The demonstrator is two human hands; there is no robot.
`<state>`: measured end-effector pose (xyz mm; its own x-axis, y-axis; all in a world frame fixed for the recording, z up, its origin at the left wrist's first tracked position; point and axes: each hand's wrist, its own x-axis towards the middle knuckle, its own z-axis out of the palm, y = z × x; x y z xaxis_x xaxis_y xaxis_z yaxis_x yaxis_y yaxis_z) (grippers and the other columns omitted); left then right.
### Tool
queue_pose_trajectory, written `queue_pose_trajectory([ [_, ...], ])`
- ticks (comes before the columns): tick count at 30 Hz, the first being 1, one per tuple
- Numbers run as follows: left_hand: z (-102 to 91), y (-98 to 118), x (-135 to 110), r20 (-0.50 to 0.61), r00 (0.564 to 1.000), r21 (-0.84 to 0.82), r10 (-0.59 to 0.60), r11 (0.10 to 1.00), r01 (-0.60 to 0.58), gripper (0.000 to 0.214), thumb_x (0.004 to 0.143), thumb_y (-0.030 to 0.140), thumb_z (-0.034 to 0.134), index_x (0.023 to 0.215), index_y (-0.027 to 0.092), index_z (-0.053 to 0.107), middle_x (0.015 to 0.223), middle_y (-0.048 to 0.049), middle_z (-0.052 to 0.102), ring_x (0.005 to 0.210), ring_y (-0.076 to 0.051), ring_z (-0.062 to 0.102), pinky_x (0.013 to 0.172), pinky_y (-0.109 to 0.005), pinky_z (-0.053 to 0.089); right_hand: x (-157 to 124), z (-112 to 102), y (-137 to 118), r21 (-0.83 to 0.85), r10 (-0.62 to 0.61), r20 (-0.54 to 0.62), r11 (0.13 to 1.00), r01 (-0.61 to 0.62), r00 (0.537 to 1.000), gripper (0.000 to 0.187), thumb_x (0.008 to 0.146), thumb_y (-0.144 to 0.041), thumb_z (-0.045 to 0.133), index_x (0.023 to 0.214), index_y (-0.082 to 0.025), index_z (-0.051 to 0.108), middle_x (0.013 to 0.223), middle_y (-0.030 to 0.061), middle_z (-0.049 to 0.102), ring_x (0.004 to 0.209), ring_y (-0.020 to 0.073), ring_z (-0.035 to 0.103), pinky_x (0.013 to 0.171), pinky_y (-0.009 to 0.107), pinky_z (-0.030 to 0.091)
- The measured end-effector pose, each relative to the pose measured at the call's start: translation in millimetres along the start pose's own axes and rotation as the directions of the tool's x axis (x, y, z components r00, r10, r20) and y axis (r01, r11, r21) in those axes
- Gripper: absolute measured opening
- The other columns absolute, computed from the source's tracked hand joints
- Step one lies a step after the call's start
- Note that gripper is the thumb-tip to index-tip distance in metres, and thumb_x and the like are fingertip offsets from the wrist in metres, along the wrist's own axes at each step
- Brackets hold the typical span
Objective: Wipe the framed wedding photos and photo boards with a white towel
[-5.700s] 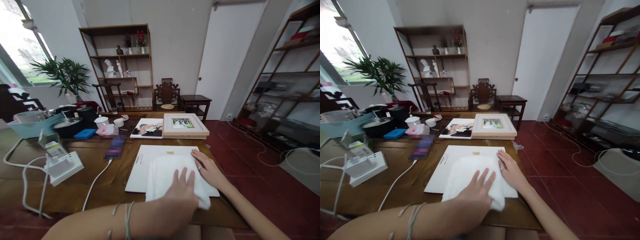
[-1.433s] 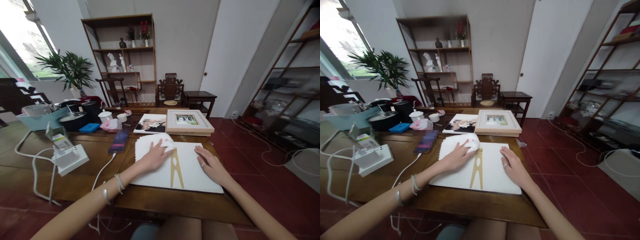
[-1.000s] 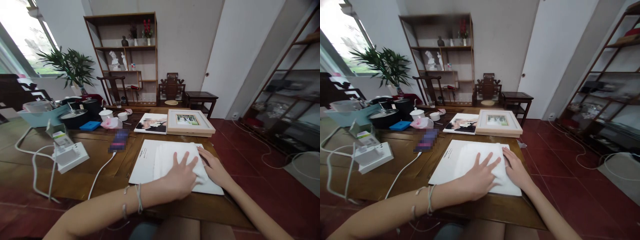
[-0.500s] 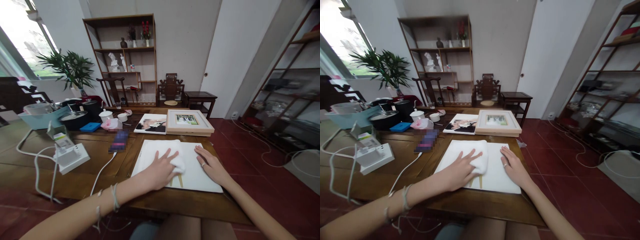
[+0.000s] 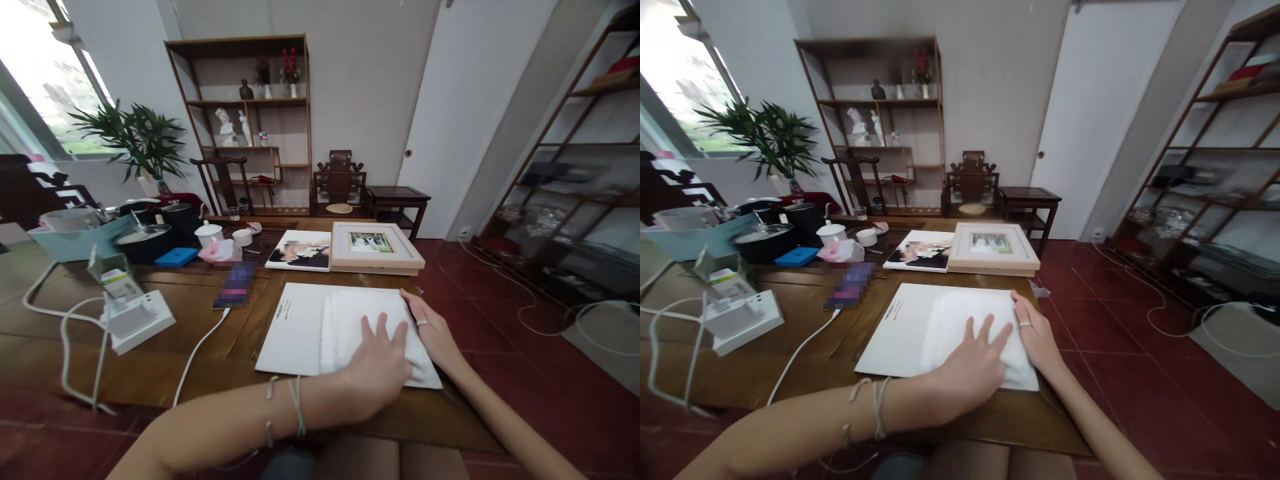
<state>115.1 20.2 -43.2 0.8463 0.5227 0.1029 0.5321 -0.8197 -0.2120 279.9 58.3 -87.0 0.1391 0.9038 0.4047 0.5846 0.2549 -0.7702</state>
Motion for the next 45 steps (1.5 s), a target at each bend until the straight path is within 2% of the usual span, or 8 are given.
queue_pose_trajectory([
  [8,-10.1,16.2,-86.4,-0.029,1.0,-0.091,-0.001,0.996,-0.002,0.028,0.087,0.032,0.046,0.084,0.023,0.072,0.144,-0.0057,0.031,0.125,-0.039,0.036,0.092,-0.056,0.037,-4.9,5.6,2.9,-0.149,-0.134,0.193,0.975,0.164,0.972,0.042,0.085,-0.03,0.048,0.127,-0.021,0.049,0.14,0.0098,0.043,0.132,0.0247,0.034,0.107,0.048,0.03],
  [11,-12.4,-12.5,-90.8,0.056,0.984,-0.184,-0.172,0.967,0.179,0.025,0.087,0.03,0.046,0.089,0.022,0.07,0.146,-0.0042,0.028,0.129,-0.036,0.031,0.097,-0.055,0.033,-5.4,5.5,0.9,-0.195,-0.128,0.208,0.966,0.169,0.97,0.042,0.086,-0.029,0.047,0.126,-0.016,0.05,0.139,0.014,0.044,0.131,0.0253,0.035,0.107,0.048,0.032],
  [18,-16.4,-88.2,-104.5,0.191,0.844,-0.201,-0.501,0.822,0.533,0.035,0.093,0.036,0.036,0.107,0.021,0.064,0.146,-0.0068,0.025,0.134,-0.035,0.017,0.101,-0.061,0.023,-4.6,-0.4,-13.5,-0.249,-0.258,0.232,0.916,0.314,0.938,0.032,0.088,-0.027,0.044,0.114,-0.016,0.059,0.133,0.0138,0.051,0.127,0.026,0.042,0.104,0.048,0.036],
  [24,-16.7,-61.1,-153.1,0.089,0.924,-0.263,-0.371,0.886,0.381,0.03,0.092,0.026,0.037,0.098,0.023,0.066,0.147,0.0007,0.023,0.136,-0.028,0.012,0.107,-0.057,0.017,-27.5,7.2,-54.2,-0.251,-0.442,0.436,0.777,0.578,0.784,0.037,0.09,-0.026,0.041,0.124,-0.018,0.053,0.138,0.0101,0.046,0.134,0.0242,0.029,0.11,0.048,0.025],
  [28,-22.9,-49.0,-175.5,-0.004,0.948,-0.336,-0.318,0.894,0.298,0.027,0.091,0.023,0.039,0.108,0.023,0.06,0.146,-0.0004,0.025,0.135,-0.023,0.019,0.108,-0.051,0.022,-55.2,26.0,-79.8,-0.227,-0.392,0.616,0.743,0.63,0.684,0.056,0.09,-0.04,0.041,0.141,-0.019,0.03,0.148,0.0101,0.027,0.137,0.0267,0.019,0.109,0.048,0.026],
  [34,-19.8,-52.7,-174.8,-0.178,0.862,-0.438,-0.475,0.823,0.363,0.027,0.09,0.027,0.043,0.07,0.018,0.058,0.141,-0.0067,0.035,0.128,-0.026,0.035,0.104,-0.045,0.032,-71.8,36.9,-82.3,-0.279,-0.354,0.631,0.727,0.627,0.691,0.074,0.081,-0.059,0.044,0.141,-0.018,0.029,0.15,0.0141,0.02,0.137,0.0361,0.012,0.106,0.057,0.023],
  [39,-14.0,-53.8,-167.1,-0.324,0.777,-0.484,-0.539,0.8,0.354,0.026,0.088,0.021,0.043,0.065,0.017,0.055,0.137,-0.012,0.041,0.122,-0.026,0.045,0.103,-0.041,0.034,-82.1,33.8,-84.3,-0.31,-0.408,0.583,0.688,0.656,0.703,0.087,0.071,-0.066,0.053,0.137,-0.012,0.037,0.147,0.0202,0.026,0.134,0.042,0.018,0.103,0.059,0.027],
  [45,-6.7,-57.5,-165.1,-0.36,0.771,-0.488,-0.526,0.81,0.325,0.023,0.086,0.018,0.044,0.066,0.017,0.056,0.131,-0.0137,0.048,0.116,-0.025,0.051,0.101,-0.038,0.037,-108.8,25.4,-71.9,-0.404,-0.535,0.456,0.588,0.701,0.711,0.06,0.071,-0.055,0.059,0.112,-0.012,0.059,0.133,0.0207,0.049,0.124,0.0434,0.038,0.094,0.059,0.035],
])
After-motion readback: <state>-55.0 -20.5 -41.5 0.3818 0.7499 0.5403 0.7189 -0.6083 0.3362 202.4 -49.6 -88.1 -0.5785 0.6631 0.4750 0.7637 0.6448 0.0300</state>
